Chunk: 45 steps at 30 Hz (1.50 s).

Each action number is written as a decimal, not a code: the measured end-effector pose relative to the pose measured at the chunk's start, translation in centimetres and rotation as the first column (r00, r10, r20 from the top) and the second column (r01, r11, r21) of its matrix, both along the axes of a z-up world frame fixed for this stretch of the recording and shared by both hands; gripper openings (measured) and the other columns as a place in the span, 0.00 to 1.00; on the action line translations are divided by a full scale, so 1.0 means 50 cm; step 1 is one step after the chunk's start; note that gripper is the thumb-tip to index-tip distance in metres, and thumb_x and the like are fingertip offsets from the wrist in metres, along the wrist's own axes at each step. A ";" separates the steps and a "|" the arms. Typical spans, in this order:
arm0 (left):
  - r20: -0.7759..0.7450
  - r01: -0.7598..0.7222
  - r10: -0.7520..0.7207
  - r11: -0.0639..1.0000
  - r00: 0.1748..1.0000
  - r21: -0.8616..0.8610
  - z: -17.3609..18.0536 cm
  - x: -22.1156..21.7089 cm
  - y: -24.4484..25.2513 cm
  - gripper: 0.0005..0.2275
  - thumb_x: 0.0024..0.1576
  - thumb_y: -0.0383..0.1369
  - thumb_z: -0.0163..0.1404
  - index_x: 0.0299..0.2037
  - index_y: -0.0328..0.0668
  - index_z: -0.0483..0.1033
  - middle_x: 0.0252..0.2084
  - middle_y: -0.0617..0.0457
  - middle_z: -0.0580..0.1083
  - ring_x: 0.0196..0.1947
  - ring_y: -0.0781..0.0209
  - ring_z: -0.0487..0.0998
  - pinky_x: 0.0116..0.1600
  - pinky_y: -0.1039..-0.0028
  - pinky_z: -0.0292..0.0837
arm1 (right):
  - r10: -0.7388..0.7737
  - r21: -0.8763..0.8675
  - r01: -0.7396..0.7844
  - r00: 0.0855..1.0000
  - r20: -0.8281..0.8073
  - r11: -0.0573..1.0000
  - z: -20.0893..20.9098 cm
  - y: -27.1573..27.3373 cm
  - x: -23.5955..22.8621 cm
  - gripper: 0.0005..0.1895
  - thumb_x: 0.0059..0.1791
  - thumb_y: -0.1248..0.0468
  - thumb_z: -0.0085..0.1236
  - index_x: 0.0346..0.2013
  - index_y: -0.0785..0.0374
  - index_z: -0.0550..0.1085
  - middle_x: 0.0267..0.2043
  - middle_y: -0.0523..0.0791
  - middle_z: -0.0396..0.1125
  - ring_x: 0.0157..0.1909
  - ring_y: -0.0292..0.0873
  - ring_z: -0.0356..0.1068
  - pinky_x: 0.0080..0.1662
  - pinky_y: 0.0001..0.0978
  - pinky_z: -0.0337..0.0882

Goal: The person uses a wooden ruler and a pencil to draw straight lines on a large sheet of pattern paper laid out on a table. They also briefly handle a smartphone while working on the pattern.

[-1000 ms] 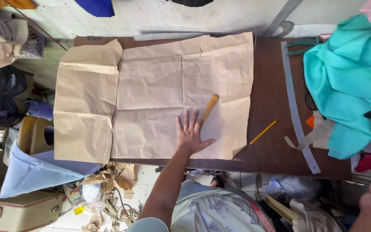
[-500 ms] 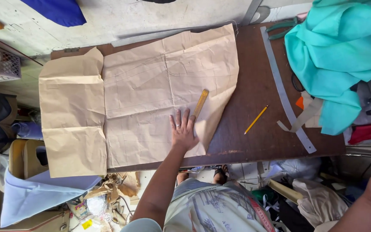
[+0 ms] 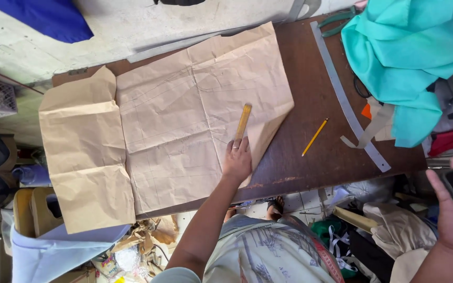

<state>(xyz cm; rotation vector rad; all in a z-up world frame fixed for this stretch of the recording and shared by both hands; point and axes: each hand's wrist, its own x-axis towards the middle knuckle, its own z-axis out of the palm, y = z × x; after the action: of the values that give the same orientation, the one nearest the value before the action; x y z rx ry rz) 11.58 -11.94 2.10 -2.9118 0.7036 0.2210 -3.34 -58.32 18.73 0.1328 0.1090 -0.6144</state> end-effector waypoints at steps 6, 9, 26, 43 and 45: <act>-0.195 -0.105 0.093 0.993 0.976 -0.053 0.073 -0.035 -0.034 0.42 0.54 0.61 0.44 0.75 0.51 0.44 0.74 0.46 0.48 0.75 0.43 0.44 0.75 0.41 0.31 | 0.128 -0.397 -0.220 0.961 -0.245 0.891 0.013 -0.016 -0.046 0.30 0.60 0.66 0.51 0.77 0.74 0.68 0.80 0.63 0.62 0.79 0.79 0.53 0.62 0.73 0.67; -0.252 -0.141 0.128 0.990 0.959 -0.032 0.050 -0.044 -0.034 0.23 0.53 0.62 0.47 0.30 0.56 0.87 0.77 0.48 0.45 0.77 0.42 0.39 0.77 0.46 0.20 | -0.109 -0.602 -0.367 0.786 -0.609 0.709 0.075 0.036 -0.032 0.30 0.58 0.43 0.45 0.72 0.46 0.74 0.75 0.48 0.71 0.68 0.72 0.69 0.52 0.55 0.78; 0.116 -0.105 0.149 0.943 0.982 -0.316 -0.075 -0.056 -0.012 0.46 0.48 0.64 0.42 0.73 0.39 0.52 0.69 0.40 0.56 0.72 0.36 0.49 0.78 0.46 0.27 | -0.345 -0.816 -0.343 0.779 -0.524 0.465 0.135 0.092 -0.010 0.40 0.44 0.75 0.52 0.73 0.59 0.61 0.62 0.43 0.72 0.53 0.42 0.82 0.38 0.13 0.89; -0.032 -0.168 0.165 0.963 0.986 -0.211 -0.057 -0.052 -0.015 0.47 0.49 0.66 0.39 0.75 0.43 0.46 0.72 0.44 0.53 0.74 0.40 0.45 0.78 0.47 0.22 | -0.248 -0.852 -0.335 0.856 -0.454 0.403 0.155 0.113 0.038 0.42 0.46 0.74 0.52 0.76 0.63 0.57 0.60 0.47 0.71 0.55 0.49 0.82 0.42 0.20 0.91; -0.053 -0.183 0.176 0.962 0.983 -0.204 -0.053 -0.052 -0.015 0.48 0.49 0.66 0.39 0.75 0.42 0.45 0.72 0.45 0.52 0.74 0.40 0.44 0.78 0.48 0.21 | -0.292 -0.861 -0.360 0.833 -0.470 0.359 0.154 0.118 0.045 0.38 0.47 0.74 0.52 0.74 0.61 0.60 0.58 0.45 0.71 0.55 0.46 0.81 0.42 0.18 0.89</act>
<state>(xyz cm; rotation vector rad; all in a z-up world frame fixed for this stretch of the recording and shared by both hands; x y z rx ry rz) 8.97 -12.70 -0.55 -3.1827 0.4925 0.2298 -1.11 -52.39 26.45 -1.2509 0.3161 -0.5688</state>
